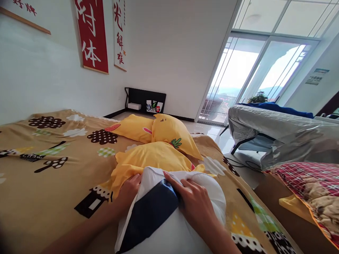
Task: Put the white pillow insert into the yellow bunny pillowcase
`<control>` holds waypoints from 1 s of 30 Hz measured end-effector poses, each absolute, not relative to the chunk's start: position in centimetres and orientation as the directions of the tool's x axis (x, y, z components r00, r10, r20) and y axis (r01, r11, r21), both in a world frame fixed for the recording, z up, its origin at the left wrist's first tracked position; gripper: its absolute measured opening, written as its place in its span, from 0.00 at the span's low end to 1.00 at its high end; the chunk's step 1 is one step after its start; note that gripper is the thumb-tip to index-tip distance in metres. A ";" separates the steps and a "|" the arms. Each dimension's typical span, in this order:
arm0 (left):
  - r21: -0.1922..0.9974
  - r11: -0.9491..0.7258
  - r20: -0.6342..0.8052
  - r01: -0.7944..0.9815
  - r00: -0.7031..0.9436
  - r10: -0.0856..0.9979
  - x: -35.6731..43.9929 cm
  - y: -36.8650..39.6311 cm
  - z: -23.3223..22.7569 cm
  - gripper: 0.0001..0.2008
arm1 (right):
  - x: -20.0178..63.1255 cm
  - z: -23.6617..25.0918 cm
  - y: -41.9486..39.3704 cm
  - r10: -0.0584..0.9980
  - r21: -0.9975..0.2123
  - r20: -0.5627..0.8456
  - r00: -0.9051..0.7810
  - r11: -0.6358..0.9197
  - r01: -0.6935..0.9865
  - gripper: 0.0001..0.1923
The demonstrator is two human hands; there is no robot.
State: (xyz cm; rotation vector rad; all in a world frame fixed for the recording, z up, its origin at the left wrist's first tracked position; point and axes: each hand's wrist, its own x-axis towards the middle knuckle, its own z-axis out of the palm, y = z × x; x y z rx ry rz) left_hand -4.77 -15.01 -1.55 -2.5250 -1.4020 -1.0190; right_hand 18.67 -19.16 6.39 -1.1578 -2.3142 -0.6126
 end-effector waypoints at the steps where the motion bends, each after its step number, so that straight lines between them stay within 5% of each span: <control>1: 0.218 -0.568 0.567 0.793 0.371 0.735 -4.5 -15.0 -0.9 0.07 | 19.2 5.7 -20.3 0.608 0.200 0.580 -0.542 0.539 0.818 0.42; 6: 0.278 -0.524 0.605 0.805 0.277 0.747 -3.8 -15.4 1.2 0.06 | 19.8 2.8 -25.0 0.629 0.353 0.473 -0.617 0.507 0.787 0.46; 9: 0.213 -0.564 0.686 0.798 0.289 0.668 -3.8 -15.7 2.0 0.06 | 18.4 2.9 -25.8 0.699 0.418 0.396 -0.596 0.441 0.794 0.47; 13: 0.124 -0.609 0.732 0.783 0.342 0.589 -4.6 -16.4 3.3 0.08 | 15.1 5.6 -24.6 0.908 0.402 0.103 -0.407 0.336 0.852 0.38; 16: 0.095 -0.571 0.715 0.816 0.343 0.609 -5.6 -16.7 4.0 0.09 | 13.0 7.6 -23.1 0.949 0.348 -0.031 -0.315 0.306 0.886 0.33; 24: -0.070 -0.254 0.658 0.965 0.236 0.715 -8.9 -19.9 -0.5 0.17 | 12.2 8.6 -20.3 0.953 0.229 -0.061 -0.297 0.303 0.925 0.21; 30: 0.114 -0.163 0.875 0.980 -0.021 0.483 -8.5 -22.8 -8.7 0.10 | 12.4 9.7 -19.3 0.955 0.167 -0.032 -0.295 0.296 0.941 0.20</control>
